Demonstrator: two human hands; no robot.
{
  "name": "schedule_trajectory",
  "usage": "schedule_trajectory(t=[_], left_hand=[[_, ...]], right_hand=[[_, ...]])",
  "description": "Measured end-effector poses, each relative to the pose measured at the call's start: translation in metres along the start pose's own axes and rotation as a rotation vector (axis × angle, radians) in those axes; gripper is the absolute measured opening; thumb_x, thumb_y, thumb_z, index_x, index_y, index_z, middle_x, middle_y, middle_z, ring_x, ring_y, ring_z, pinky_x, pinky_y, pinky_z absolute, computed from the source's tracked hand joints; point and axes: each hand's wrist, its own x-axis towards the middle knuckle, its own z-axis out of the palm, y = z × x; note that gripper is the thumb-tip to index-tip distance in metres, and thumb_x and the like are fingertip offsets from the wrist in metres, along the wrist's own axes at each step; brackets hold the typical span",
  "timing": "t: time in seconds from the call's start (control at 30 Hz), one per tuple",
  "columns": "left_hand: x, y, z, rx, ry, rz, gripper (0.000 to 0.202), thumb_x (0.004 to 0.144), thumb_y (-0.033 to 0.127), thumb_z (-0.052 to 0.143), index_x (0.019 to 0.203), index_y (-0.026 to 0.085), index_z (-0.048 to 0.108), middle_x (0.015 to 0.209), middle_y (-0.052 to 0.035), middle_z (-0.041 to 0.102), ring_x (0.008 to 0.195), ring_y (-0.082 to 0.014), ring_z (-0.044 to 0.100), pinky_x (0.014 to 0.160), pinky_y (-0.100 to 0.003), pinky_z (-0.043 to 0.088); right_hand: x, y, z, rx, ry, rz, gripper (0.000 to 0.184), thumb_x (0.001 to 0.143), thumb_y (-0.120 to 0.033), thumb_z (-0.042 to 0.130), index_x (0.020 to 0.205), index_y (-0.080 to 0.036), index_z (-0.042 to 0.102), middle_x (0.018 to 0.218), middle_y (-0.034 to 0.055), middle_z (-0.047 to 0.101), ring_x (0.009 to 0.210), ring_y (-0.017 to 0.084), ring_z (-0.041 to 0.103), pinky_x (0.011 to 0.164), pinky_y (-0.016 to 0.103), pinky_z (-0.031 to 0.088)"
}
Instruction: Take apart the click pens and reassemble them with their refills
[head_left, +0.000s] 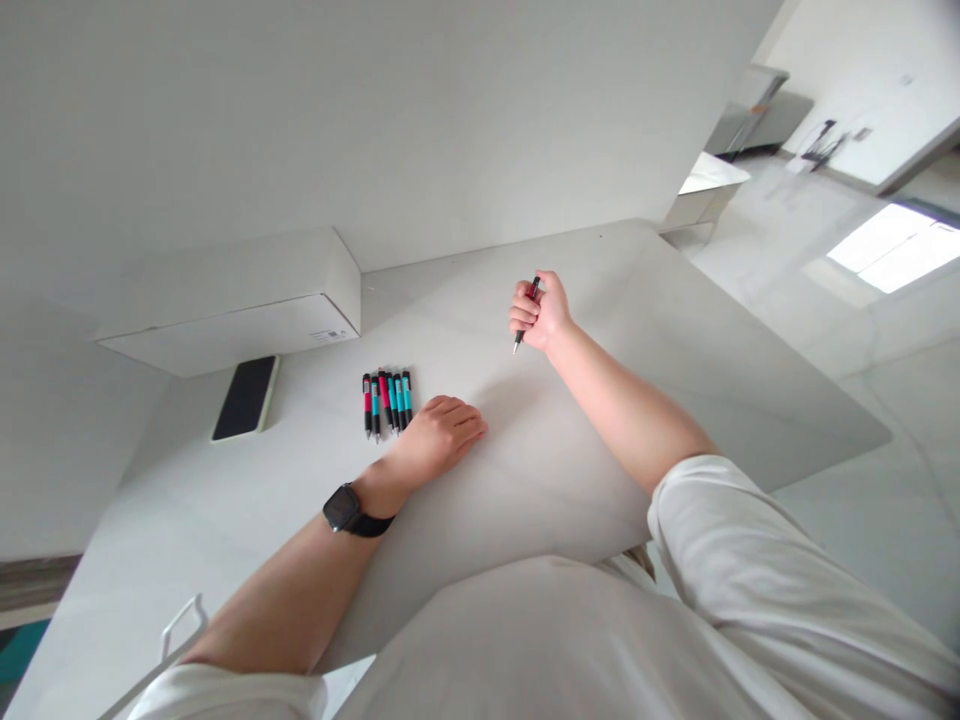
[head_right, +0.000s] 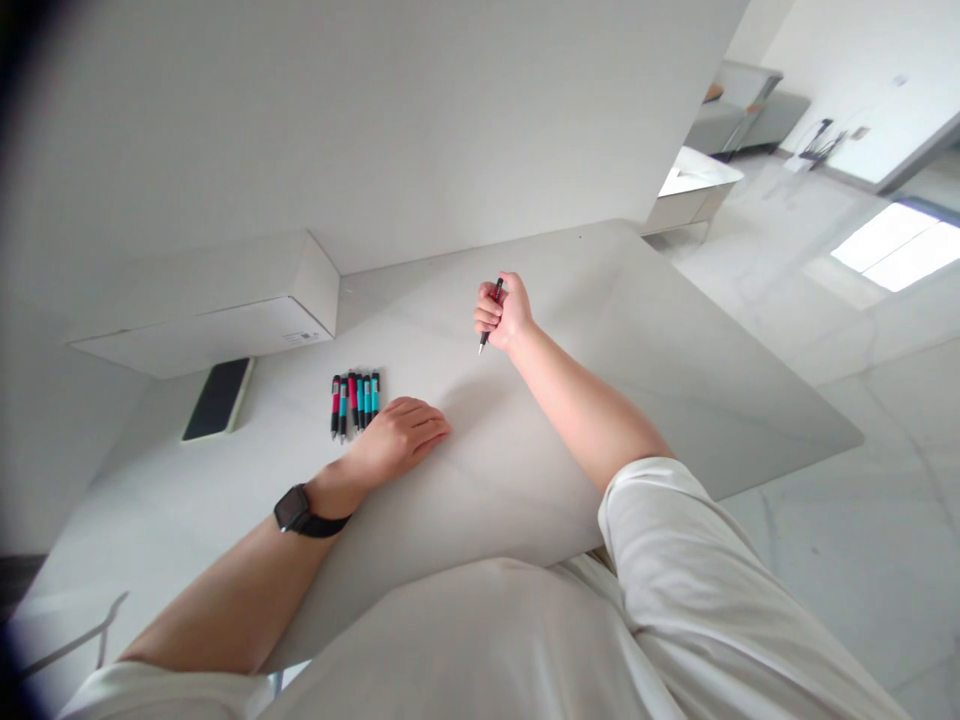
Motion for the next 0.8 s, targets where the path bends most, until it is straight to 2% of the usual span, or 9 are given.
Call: schedule_trajectory(t=[0.27,0.47,0.8], left_hand=[[0.0024,0.0022,0.0001,-0.009,-0.011,0.0,0.024,0.106,0.025,0.05,0.112,0.025,0.073,0.11,-0.0088,0.074,0.104,-0.0231,0.068,0.1,-0.043,0.05],[0.0032,0.0048,0.0007,-0.001,-0.021,-0.024,0.023,0.106,0.025,0.052,0.113,0.026,0.073,0.112,-0.0082,0.073,0.105,-0.0222,0.068,0.099,-0.042,0.05],[0.0029,0.0036,0.0049,0.001,-0.028,-0.043,0.023,0.107,0.027,0.05,0.114,0.026,0.073,0.115,-0.0079,0.073,0.106,-0.0223,0.067,0.1,-0.041,0.048]], right_hand=[[-0.0024,0.0034,0.0016,-0.023,-0.006,-0.005,0.043,0.095,-0.062,0.044,0.073,-0.026,0.04,0.046,-0.0101,0.018,0.042,0.011,0.015,0.042,0.025,0.017],[-0.0023,0.0038,-0.0014,0.011,-0.072,-0.031,0.044,0.094,-0.062,0.05,0.072,-0.026,0.04,0.046,-0.0096,0.021,0.042,0.011,0.017,0.042,0.025,0.016],[-0.0026,0.0026,-0.0037,-0.028,-0.073,-0.026,0.044,0.094,-0.062,0.049,0.072,-0.026,0.039,0.047,-0.0095,0.022,0.043,0.011,0.017,0.043,0.025,0.019]])
